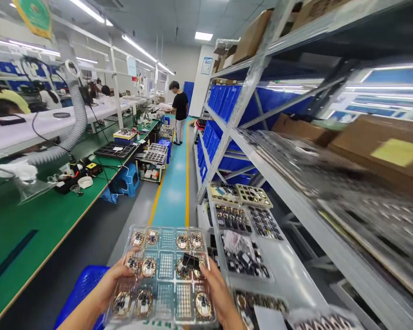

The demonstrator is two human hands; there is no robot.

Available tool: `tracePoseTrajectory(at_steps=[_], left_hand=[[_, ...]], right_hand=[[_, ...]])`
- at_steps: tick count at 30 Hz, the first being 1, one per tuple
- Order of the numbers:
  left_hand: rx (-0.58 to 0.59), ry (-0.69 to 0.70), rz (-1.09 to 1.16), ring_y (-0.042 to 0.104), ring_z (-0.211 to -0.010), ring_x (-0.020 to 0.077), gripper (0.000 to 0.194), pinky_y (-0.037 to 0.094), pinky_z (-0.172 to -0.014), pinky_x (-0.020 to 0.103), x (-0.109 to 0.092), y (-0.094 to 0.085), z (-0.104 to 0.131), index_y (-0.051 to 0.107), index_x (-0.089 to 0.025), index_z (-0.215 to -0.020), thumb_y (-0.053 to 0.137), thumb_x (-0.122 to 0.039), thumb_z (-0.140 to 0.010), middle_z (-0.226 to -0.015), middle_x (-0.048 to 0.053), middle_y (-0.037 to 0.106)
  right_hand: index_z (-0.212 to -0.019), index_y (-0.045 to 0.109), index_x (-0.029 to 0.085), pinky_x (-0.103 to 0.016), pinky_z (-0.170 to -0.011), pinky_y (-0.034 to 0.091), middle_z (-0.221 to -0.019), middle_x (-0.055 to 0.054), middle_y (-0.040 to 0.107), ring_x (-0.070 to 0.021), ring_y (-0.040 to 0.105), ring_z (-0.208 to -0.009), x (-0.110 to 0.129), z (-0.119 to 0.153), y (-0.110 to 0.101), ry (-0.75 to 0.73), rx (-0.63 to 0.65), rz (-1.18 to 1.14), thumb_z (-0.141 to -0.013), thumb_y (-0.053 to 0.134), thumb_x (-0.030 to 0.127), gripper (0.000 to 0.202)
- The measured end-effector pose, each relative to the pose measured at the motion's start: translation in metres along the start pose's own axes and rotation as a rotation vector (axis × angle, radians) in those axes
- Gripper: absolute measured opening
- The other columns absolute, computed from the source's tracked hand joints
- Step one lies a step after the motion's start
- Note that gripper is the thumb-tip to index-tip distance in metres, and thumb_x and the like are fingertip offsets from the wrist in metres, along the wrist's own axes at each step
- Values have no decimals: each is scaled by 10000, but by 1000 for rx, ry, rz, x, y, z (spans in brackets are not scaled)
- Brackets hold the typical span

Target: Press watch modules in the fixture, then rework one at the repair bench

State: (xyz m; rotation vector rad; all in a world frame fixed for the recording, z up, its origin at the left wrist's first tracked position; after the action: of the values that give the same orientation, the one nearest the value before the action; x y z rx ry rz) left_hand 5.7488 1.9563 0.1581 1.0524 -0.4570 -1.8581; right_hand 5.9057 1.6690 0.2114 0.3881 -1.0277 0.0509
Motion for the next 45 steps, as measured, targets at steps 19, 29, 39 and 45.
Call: tracePoseTrajectory(at_steps=[19, 29, 39, 45], left_hand=[[16, -55, -241, 795, -791, 244, 881, 506, -730, 295, -303, 254, -534, 628, -224, -1459, 881, -234, -615, -1071, 89, 812], [2, 46, -179, 814, -859, 284, 837, 539, -747, 323, -459, 385, -804, 672, -243, -1415, 907, -221, -613, -1104, 86, 811], [-30, 102, -31, 806, -860, 249, 888, 533, -748, 312, -570, 451, -1043, 610, -242, -1484, 896, -337, -648, -1161, 106, 815], [52, 149, -26, 791, -857, 241, 810, 584, -811, 368, -702, 510, -1210, 627, -215, -1465, 917, -309, -715, -1113, 96, 817]], right_hand=[[-1425, 661, 297, -425, -880, 652, -1349, -57, 782, -308, 816, -955, 234, -555, -3, 77, -234, 60, -577, 970, 710, 992], [-1381, 675, 266, -350, -710, 649, -1151, -52, 837, -282, 818, -841, 454, -871, 41, 85, -149, 193, -508, 1003, 689, 1024], [-1355, 705, 261, -377, -735, 661, -1249, -54, 818, -241, 795, -750, 581, -1164, 89, 134, -76, 294, -494, 1016, 674, 1005], [-1554, 551, 291, -384, -734, 659, -1136, -52, 847, -283, 801, -807, 685, -1337, 139, 118, -74, 337, -465, 1007, 705, 1251]])
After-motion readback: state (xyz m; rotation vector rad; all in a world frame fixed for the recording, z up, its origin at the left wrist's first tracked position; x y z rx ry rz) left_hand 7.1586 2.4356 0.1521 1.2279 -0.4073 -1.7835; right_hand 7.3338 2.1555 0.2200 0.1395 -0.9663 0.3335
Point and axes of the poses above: each hand's wrist, its own z-axis away from the middle knuckle, its own y-axis out of the palm, x = y × z, the point moved 3 cm from there along -z, towards the middle knuckle
